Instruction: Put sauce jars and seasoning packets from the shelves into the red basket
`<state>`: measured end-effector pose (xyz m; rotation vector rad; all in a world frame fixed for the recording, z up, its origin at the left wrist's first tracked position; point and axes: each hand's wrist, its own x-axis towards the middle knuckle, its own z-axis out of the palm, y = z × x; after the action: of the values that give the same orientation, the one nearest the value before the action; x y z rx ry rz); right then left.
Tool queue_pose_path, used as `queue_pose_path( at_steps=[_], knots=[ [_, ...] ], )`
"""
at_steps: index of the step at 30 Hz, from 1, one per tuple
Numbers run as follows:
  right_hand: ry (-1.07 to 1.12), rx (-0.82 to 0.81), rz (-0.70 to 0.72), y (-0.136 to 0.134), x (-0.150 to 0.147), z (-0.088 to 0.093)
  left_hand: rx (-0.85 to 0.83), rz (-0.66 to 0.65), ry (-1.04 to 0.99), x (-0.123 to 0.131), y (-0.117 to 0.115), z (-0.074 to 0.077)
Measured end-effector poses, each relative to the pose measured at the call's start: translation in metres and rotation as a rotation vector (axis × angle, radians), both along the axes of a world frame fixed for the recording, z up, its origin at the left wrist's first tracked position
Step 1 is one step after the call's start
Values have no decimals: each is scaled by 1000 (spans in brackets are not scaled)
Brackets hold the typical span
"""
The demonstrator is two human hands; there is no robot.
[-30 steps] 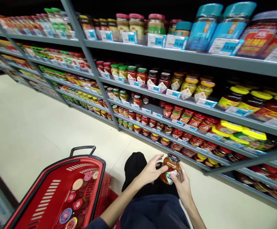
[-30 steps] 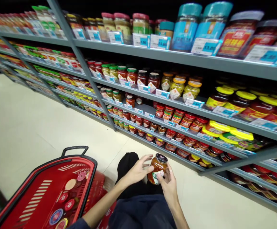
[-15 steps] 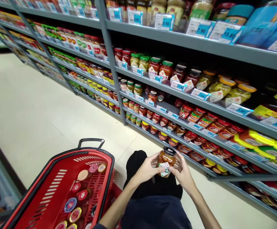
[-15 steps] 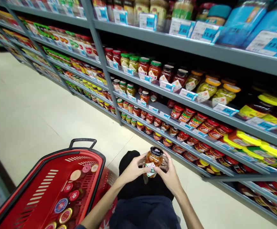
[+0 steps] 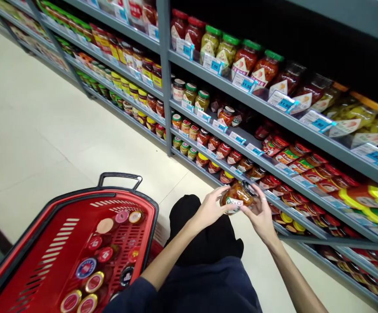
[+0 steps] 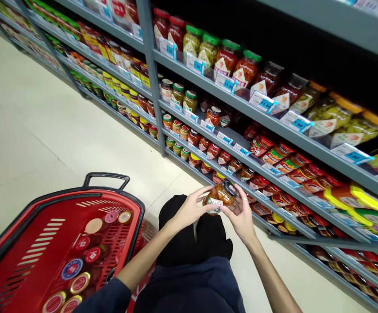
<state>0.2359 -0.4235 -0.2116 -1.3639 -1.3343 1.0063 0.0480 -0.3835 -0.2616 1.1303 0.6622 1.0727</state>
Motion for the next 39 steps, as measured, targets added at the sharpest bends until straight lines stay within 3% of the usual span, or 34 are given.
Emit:
queue_pose_path(
  at_steps=[3, 5, 10, 14, 19, 24, 32, 39],
  knots=[
    [-124, 132, -26, 24, -2, 20, 84, 131, 38, 1, 14, 7],
    [-213, 247, -39, 45, -1, 35, 82, 172, 70, -4, 22, 4],
    [-403, 524, -61, 111, 9, 61, -40, 257, 130, -27, 25, -35],
    [-556, 699, -87, 176, 24, 57, -123, 326, 148, -42, 15, -65],
    [-662, 821, -127, 235, 40, 32, -201, 380, 135, -49, 3, -82],
    [-709, 822, -160, 259, 40, 19, -225, 381, 137, -42, -6, -101],
    [-680, 615, -142, 276, 20, 37, -285, 386, 174, -36, -20, -122],
    [-680, 519, -80, 293, 23, 43, -310, 376, 202, -32, -26, -141]
  ],
)
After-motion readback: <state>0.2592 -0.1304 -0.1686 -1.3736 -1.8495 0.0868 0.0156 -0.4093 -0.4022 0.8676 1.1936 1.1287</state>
